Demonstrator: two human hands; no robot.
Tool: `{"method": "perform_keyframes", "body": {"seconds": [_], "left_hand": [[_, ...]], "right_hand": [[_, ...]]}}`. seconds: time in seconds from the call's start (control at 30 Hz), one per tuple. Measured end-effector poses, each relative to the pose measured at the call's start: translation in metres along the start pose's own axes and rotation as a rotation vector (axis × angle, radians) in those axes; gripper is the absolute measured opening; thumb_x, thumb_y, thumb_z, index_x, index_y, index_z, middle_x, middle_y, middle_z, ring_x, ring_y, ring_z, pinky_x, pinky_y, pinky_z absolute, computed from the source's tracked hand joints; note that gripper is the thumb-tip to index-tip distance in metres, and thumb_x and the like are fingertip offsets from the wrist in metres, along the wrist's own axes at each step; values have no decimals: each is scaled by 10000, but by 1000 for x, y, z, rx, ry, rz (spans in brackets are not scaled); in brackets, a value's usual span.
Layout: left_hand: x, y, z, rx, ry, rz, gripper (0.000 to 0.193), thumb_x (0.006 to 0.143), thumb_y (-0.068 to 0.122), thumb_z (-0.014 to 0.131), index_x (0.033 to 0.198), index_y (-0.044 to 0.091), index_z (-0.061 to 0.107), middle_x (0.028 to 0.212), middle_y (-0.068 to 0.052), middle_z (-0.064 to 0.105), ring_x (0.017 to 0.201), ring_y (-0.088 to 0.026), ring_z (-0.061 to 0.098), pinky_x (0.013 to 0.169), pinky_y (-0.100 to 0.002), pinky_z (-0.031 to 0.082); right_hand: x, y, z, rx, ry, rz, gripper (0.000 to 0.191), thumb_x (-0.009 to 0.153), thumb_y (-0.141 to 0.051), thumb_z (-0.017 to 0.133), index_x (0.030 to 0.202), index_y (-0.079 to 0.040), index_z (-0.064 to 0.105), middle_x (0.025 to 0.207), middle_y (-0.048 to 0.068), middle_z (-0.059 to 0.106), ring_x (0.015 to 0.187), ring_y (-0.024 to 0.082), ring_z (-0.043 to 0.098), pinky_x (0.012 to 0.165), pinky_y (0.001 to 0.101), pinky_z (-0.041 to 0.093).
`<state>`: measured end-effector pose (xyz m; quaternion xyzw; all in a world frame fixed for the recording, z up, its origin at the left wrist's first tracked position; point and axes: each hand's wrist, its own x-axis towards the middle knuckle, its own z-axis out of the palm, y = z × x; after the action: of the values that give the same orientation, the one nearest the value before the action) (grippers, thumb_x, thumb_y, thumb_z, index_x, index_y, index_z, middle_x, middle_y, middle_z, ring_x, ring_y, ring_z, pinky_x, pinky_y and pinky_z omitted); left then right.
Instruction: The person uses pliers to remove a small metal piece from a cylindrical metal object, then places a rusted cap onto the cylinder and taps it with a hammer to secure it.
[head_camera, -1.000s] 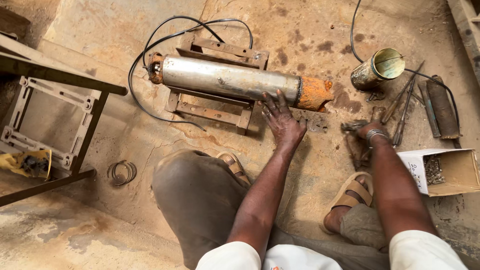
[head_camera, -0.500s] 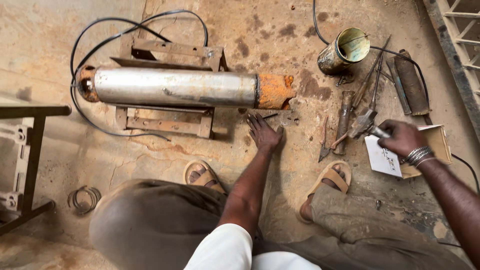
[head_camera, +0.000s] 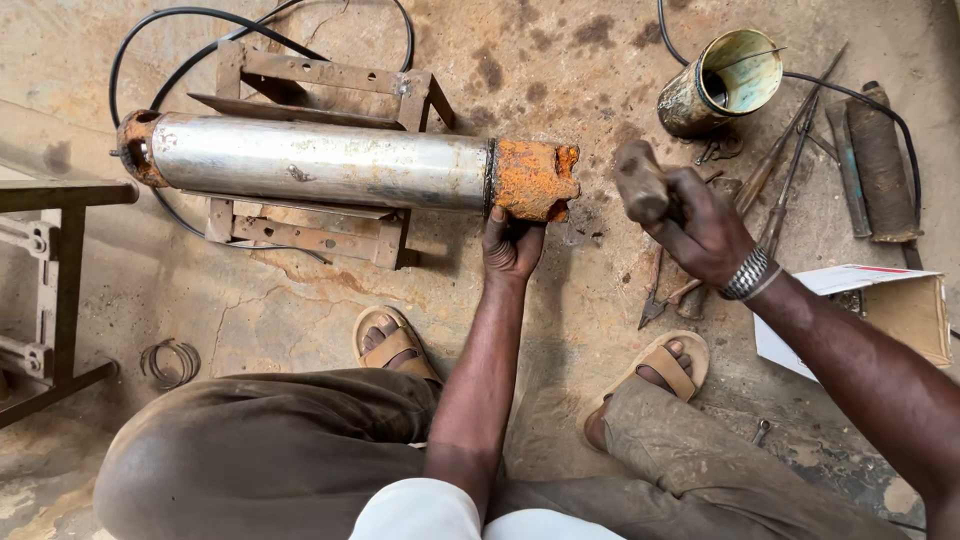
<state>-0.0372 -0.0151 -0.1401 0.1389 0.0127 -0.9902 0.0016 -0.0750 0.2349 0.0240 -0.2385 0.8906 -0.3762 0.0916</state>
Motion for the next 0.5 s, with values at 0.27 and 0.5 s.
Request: {"method": "perform_keyframes", "body": {"seconds": [0.27, 0.5], "left_hand": [[19, -18, 9, 16, 118, 232, 839, 710, 357, 930, 1407, 69, 561, 1360, -92, 628, 1320, -312, 550, 1203, -532, 384], [26, -18, 24, 63, 201, 259, 849, 675, 388, 925, 1393, 109, 567, 1343, -66, 633, 1303, -293, 567, 1193, -521, 406]], "right_hand": [[55, -10, 21, -78, -96, 92, 405, 1035, -393, 533, 1159, -13, 601, 763, 111, 662, 629, 272, 670, 603, 418, 561], [72, -30, 2, -91, 13, 46, 440, 1098, -382, 429, 1269, -7, 585, 827, 172, 662, 710, 324, 666, 633, 446, 552]]}}
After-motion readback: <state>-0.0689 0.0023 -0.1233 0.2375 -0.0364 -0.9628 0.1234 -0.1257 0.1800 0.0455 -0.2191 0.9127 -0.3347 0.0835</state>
